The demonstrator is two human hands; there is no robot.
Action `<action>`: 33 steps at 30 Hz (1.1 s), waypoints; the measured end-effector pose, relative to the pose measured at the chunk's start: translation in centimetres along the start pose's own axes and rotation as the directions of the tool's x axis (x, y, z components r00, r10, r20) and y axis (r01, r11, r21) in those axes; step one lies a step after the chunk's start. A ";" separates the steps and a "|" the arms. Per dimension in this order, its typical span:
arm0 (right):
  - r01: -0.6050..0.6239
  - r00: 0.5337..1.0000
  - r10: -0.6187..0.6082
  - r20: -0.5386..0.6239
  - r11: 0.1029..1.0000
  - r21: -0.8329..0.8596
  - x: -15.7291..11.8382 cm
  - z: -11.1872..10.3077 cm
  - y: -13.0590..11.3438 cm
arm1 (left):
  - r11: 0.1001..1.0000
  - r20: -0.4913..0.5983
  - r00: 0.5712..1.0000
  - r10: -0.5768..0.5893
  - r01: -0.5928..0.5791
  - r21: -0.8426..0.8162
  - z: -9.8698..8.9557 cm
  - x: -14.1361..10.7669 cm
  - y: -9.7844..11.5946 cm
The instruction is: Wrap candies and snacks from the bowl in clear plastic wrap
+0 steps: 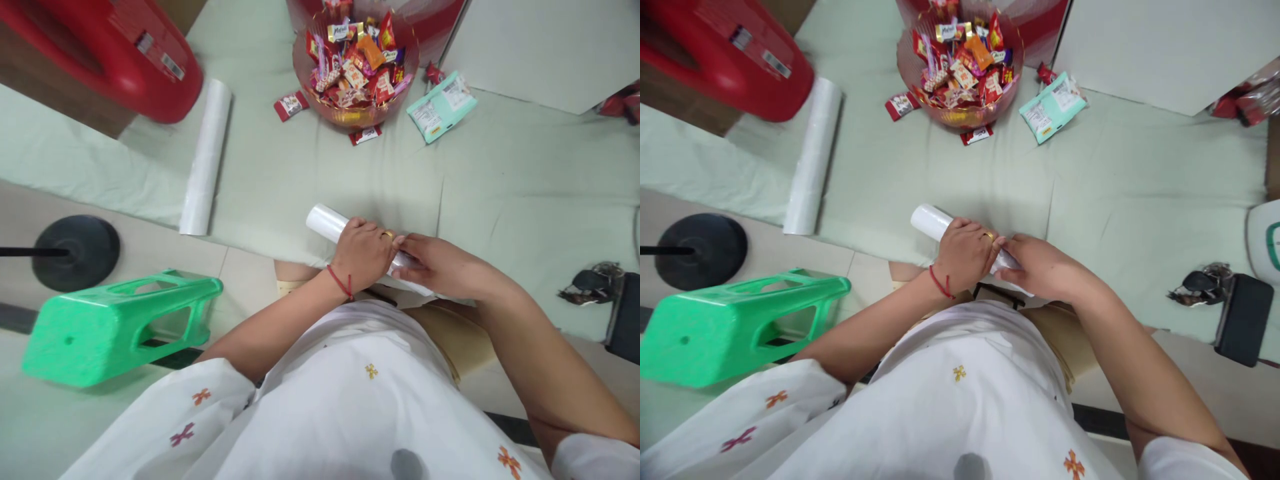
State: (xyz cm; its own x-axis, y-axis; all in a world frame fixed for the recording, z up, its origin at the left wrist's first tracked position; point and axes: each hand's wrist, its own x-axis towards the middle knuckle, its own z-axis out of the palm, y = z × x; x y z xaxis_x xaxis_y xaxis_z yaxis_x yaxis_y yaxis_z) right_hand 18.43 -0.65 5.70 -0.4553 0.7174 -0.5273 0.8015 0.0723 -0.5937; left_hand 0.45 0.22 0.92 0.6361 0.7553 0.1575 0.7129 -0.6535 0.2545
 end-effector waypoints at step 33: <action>0.030 0.990 0.014 -0.137 0.950 0.312 -1.8 2.2 2.3 | 0.938 0.491 0.816 0.304 -0.165 -0.306 -3.6 4.7 -3.3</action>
State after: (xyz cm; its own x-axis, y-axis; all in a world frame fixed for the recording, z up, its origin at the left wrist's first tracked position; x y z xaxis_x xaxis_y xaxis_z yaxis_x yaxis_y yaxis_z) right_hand 20.20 -3.29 3.90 -0.3870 0.8065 -0.4470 0.6262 -0.1260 -0.7695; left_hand 0.06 6.09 4.28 0.8810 0.3936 -0.2624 0.4730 -0.7224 0.5045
